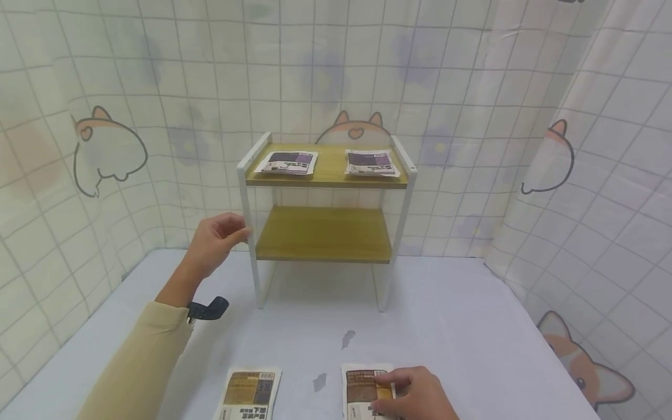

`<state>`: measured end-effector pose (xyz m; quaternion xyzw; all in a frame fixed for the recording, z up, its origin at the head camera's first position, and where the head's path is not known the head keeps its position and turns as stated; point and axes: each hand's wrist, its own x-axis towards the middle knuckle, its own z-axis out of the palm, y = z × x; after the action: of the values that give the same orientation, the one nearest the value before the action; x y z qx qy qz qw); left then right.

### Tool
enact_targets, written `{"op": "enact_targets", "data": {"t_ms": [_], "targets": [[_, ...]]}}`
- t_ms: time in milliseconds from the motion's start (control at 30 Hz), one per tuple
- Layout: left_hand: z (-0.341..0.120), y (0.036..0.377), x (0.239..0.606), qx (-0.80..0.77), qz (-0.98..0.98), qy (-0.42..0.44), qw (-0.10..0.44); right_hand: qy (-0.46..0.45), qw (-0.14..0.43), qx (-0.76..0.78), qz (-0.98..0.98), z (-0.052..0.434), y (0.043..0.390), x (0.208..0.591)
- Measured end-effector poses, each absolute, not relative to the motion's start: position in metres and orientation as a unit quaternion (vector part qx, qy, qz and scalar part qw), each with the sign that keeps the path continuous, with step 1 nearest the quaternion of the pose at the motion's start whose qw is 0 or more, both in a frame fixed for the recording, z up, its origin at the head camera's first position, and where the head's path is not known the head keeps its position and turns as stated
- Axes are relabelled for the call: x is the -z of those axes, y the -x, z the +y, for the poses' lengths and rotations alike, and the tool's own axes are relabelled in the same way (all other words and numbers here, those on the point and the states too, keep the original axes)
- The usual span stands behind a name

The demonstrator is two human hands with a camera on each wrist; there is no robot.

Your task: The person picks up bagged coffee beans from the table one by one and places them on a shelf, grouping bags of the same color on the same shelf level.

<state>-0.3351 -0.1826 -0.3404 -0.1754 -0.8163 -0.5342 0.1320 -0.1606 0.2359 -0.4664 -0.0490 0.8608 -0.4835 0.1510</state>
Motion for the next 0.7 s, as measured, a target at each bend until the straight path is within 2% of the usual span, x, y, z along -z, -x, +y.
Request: {"op": "enact_targets", "data": {"t_ms": [700], "targets": [[-0.1824,0.3355,0.3398,0.545,-0.81,0.175,0.125,0.057,0.154,0.492,0.855,0.2391,0.1598,0.469]]}}
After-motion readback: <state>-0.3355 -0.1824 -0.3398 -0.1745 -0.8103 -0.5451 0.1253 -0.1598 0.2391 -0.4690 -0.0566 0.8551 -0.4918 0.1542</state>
